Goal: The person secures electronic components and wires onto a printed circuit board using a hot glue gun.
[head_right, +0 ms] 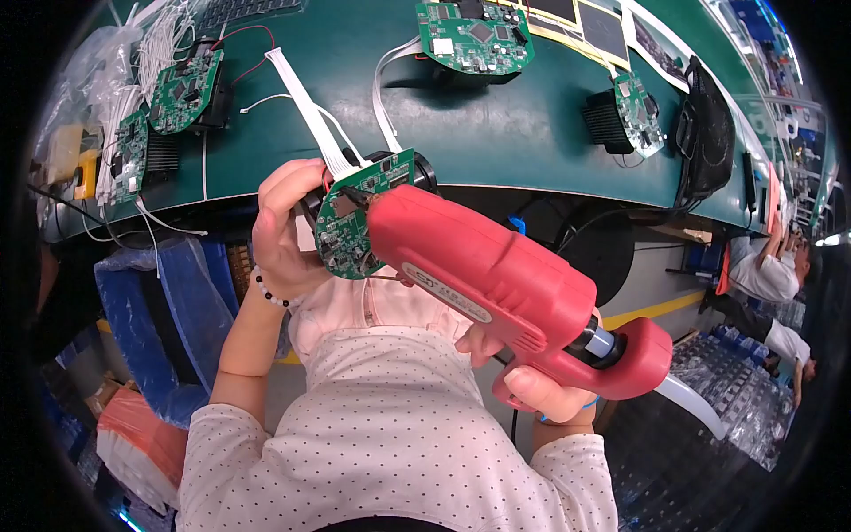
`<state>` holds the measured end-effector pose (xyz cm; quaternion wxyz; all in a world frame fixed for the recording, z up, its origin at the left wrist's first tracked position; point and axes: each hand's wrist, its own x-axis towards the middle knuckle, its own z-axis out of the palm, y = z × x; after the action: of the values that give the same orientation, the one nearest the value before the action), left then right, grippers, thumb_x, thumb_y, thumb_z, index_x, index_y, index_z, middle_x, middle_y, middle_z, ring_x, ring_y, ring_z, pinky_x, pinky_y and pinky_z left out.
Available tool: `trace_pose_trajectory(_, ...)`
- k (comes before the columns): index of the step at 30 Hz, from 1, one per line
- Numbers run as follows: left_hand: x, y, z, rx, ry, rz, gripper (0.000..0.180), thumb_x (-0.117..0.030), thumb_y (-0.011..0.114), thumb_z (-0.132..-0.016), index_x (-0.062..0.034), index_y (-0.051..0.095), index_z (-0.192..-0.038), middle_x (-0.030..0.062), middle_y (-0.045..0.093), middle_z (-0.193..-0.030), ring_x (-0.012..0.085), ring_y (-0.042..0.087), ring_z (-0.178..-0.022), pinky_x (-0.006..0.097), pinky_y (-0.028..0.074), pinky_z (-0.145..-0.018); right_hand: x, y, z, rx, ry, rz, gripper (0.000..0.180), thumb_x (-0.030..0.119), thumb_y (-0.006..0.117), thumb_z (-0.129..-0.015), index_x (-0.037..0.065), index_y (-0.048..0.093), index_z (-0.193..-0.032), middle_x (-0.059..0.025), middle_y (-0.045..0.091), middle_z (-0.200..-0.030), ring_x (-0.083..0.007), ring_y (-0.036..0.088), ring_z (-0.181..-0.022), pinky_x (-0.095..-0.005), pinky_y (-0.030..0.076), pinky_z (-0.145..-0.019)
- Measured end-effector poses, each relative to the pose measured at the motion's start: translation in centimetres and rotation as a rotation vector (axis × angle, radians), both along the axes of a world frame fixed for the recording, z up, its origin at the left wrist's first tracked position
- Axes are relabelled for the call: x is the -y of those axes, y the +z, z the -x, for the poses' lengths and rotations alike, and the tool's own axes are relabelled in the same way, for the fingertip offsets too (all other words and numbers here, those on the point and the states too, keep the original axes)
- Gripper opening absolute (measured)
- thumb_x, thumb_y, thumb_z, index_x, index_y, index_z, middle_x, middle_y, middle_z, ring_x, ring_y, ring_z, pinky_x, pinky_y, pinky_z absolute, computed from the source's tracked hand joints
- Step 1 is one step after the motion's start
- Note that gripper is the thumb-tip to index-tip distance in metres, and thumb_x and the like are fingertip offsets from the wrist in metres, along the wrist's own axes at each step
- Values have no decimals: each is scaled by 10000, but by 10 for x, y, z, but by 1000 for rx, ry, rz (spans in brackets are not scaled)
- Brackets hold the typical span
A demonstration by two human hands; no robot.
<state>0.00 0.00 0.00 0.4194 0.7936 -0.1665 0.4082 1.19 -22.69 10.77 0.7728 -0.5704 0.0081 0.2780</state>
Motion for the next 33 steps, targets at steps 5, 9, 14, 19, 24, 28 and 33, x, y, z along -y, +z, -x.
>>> trace_pose_trajectory(5, 0, 0, 0, 18, -7, 1, 1009, -60, 739, -569, -178, 123, -1360, 151, 495, -1106, 324, 501, -922, 398, 427, -788, -1, 0, -1, 2, 17, -13, 581, 220, 693, -567, -102, 498, -1009, -138, 557, -678, -234, 575, -625, -375, 505, -656)
trace_pose_trajectory(9, -1, -1, 0, 21, -3, 1, 1018, -60, 739, -570, -191, 114, -1363, 153, 498, -1103, 327, 501, -920, 396, 427, -786, -2, 1, -2, 3, 5, -18, 581, 220, 695, -567, -105, 497, -1006, -136, 558, -679, -228, 574, -622, -365, 505, -649)
trace_pose_trajectory(14, 0, -3, 0, 22, -10, 12, 1019, -60, 741, -569, -193, 114, -1362, 153, 499, -1105, 330, 500, -924, 394, 425, -787, 0, 0, 0, 3, 1, -33, 582, 211, 695, -573, -104, 491, -1018, -137, 560, -686, -232, 575, -625, -367, 502, -650)
trace_pose_trajectory(19, 0, -4, 0, 19, -9, 9, 1015, -67, 746, -564, -181, 125, -1358, 155, 498, -1108, 333, 498, -927, 395, 423, -790, -5, 3, -1, 4, -10, -25, 554, 205, 694, -585, -98, 500, -1006, -141, 564, -696, -243, 576, -637, -378, 495, -655)
trace_pose_trajectory(24, 0, -4, -1, 19, -6, -2, 1029, -73, 752, -557, -181, 117, -1359, 155, 499, -1105, 332, 497, -930, 398, 420, -794, 1, -1, -1, 16, -31, -30, 534, 201, 696, -592, -92, 507, -997, -139, 563, -703, -251, 575, -642, -383, 493, -650)
trace_pose_trajectory(28, 0, -3, -1, 19, 0, 1, 1047, -76, 756, -551, -183, 104, -1362, 152, 500, -1101, 326, 498, -929, 398, 420, -793, 0, 0, -1, 18, -32, -24, 530, 201, 700, -591, -92, 509, -989, -134, 560, -700, -251, 575, -641, -381, 491, -641)
trace_pose_trajectory(33, 0, -4, -1, 26, 10, -3, 1048, -78, 759, -547, -178, 106, -1362, 151, 499, -1102, 325, 499, -928, 393, 423, -791, -1, 1, -1, 13, -23, -22, 530, 198, 699, -592, -96, 505, -989, -130, 561, -695, -248, 576, -642, -364, 490, -630)
